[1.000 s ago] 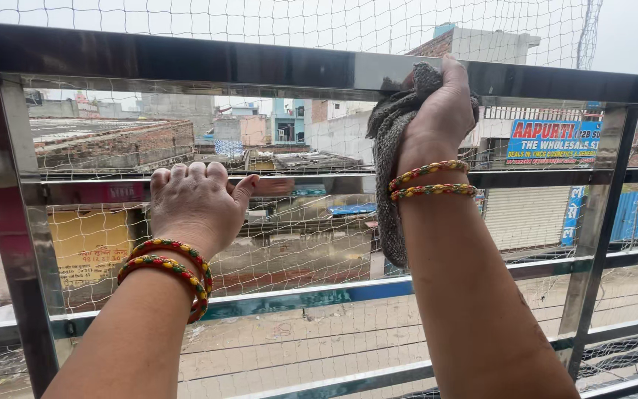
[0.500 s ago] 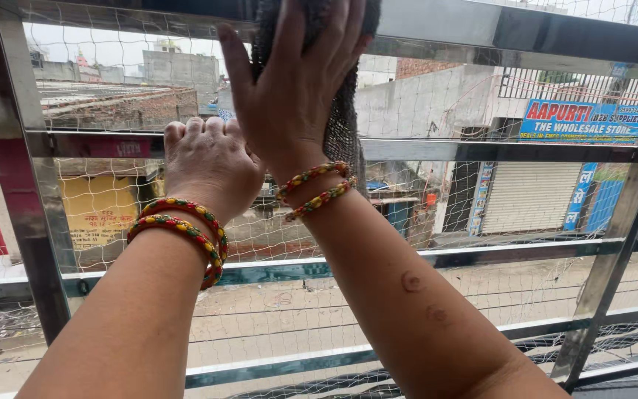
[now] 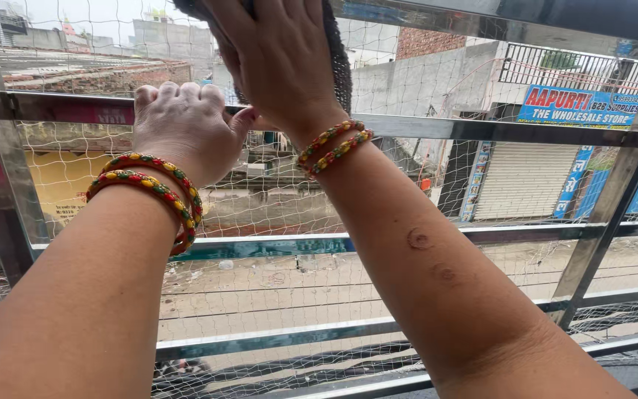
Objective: The person wipes a glass table surface and then cleans a metal balcony railing using a cloth. The person moves along the railing, wiping the horizontal bars and vertical posts.
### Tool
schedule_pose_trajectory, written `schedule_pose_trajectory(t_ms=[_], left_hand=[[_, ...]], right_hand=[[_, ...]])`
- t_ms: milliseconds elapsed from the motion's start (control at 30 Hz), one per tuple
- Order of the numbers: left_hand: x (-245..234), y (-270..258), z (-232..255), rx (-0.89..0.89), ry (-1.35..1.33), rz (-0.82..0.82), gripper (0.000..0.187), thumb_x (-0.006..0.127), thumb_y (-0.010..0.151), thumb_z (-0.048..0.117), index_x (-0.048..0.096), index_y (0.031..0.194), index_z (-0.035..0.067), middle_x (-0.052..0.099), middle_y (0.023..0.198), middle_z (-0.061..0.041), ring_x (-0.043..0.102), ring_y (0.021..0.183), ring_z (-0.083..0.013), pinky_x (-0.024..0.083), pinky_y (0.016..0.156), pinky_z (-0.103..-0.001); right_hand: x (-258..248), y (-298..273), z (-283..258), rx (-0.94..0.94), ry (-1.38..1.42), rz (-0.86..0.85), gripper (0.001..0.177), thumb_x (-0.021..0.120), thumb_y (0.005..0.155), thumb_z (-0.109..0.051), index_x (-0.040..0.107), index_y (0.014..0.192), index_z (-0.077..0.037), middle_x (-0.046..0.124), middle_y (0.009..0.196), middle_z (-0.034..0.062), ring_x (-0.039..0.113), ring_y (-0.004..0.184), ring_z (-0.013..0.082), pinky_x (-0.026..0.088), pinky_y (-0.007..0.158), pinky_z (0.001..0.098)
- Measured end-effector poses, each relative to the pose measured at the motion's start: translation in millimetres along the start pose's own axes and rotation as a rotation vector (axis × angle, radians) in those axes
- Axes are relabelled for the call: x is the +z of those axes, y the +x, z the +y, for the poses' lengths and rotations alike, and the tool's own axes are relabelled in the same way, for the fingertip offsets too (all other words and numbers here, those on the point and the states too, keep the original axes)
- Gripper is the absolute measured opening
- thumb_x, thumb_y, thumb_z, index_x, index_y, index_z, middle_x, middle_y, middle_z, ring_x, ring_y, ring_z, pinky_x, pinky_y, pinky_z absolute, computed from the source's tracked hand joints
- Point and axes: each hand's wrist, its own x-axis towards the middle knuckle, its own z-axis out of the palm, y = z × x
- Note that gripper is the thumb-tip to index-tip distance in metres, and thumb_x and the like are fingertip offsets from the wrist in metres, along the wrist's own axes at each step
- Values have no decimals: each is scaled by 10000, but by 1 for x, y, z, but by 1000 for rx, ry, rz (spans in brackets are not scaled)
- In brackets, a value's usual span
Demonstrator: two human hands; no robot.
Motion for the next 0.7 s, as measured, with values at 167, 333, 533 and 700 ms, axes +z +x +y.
schedule_pose_trajectory(t_ms=[167,333,533,700], left_hand=[[-5,-4,0,-12,-28,-50,734,235,1044,643,548,1387,75,619,1266,-129,509,1279,-258,269,1137,-493],[-6,-4,0,-13,-55,-28,747,228,1039,659,548,1376,74,600,1290,-144,487,1299,-275,277,1121,-487],[1,-3,-2,-5,-31,-6,736,212,1040,638,525,1387,69,590,1296,-148,472,1302,-282,257,1119,-503],[2,0,-1,-9,-42,20,719,239,1047,630,534,1383,66,599,1292,-149,488,1297,-285,265,1122,-513]], right_hand=[[-45,-36,48,67,-143,-89,585,734,1014,-226,491,1545,-201,470,1443,200,449,1371,440,312,1224,619],[-64,-54,75,141,-242,-61,579,718,1069,-344,450,1553,-170,411,1479,256,390,1397,496,298,1216,637],[-43,-35,51,158,-202,-45,560,710,1075,-324,429,1529,-154,426,1471,245,400,1391,499,312,1216,639],[-17,-5,3,164,-142,-13,523,735,1041,-297,466,1476,-189,482,1395,184,465,1299,417,334,1179,609]])
